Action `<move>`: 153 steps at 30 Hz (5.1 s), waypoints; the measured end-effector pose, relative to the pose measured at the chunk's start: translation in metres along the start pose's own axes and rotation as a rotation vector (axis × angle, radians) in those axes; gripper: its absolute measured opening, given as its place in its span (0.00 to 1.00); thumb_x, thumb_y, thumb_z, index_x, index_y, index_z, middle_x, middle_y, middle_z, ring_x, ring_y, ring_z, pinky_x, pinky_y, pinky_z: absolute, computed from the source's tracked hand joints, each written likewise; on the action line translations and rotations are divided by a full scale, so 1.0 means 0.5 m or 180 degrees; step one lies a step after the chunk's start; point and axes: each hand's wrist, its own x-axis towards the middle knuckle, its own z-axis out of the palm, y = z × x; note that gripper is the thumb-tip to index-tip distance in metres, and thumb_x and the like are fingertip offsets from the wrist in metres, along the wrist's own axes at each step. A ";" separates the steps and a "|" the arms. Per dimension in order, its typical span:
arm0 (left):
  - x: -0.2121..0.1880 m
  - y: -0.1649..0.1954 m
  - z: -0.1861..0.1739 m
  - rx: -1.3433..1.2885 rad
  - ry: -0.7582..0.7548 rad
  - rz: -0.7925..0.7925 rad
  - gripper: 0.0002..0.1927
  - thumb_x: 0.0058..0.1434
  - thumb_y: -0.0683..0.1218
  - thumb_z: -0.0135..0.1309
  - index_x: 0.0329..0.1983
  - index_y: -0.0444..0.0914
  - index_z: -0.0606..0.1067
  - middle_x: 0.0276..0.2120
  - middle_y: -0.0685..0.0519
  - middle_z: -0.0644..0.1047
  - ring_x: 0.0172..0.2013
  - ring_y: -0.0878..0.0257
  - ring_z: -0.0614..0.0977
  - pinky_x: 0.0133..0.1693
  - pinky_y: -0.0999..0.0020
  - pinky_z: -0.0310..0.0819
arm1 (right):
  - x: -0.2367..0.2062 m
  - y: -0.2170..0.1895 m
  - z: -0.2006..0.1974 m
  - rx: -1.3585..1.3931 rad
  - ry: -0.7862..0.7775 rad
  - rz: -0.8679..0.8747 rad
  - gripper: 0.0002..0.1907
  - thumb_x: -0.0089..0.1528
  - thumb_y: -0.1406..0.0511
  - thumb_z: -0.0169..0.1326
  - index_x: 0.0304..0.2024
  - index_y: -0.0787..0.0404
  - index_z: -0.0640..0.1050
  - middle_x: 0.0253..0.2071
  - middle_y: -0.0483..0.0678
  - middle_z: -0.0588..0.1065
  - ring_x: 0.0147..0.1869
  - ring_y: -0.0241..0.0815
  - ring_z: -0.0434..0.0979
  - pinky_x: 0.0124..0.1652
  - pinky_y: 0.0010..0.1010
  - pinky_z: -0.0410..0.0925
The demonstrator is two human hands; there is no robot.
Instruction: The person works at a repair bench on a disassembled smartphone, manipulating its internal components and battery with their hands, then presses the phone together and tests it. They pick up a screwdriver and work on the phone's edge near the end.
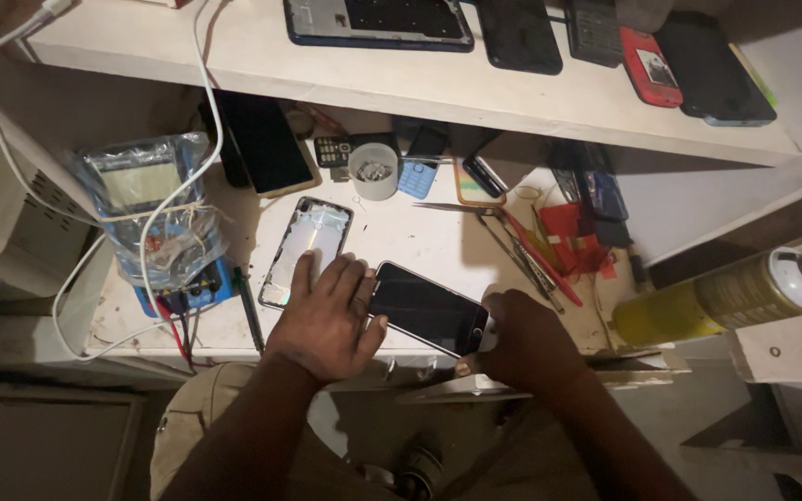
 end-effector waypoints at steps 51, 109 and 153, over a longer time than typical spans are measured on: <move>-0.013 -0.005 0.015 -0.0288 0.0562 0.0109 0.32 0.62 0.56 0.43 0.61 0.28 0.71 0.60 0.37 0.71 0.66 0.47 0.66 0.66 0.36 0.49 | 0.053 0.008 -0.046 -0.0100 -0.0472 0.0063 0.30 0.38 0.55 0.75 0.35 0.64 0.77 0.33 0.55 0.77 0.40 0.51 0.80 0.42 0.41 0.72; -0.014 -0.009 0.025 -0.0507 0.0775 0.0096 0.28 0.66 0.54 0.42 0.60 0.30 0.72 0.61 0.39 0.70 0.66 0.47 0.65 0.67 0.37 0.47 | 0.063 0.095 0.055 0.0505 0.0855 0.0115 0.14 0.60 0.55 0.61 0.34 0.60 0.85 0.29 0.54 0.81 0.33 0.50 0.82 0.37 0.40 0.72; 0.003 -0.002 0.003 -0.0223 -0.0040 0.0061 0.33 0.68 0.60 0.32 0.67 0.33 0.65 0.67 0.36 0.64 0.71 0.45 0.59 0.67 0.35 0.39 | 0.098 0.100 0.052 0.0393 0.0692 0.0294 0.11 0.61 0.58 0.59 0.37 0.56 0.86 0.37 0.49 0.84 0.39 0.46 0.85 0.47 0.40 0.74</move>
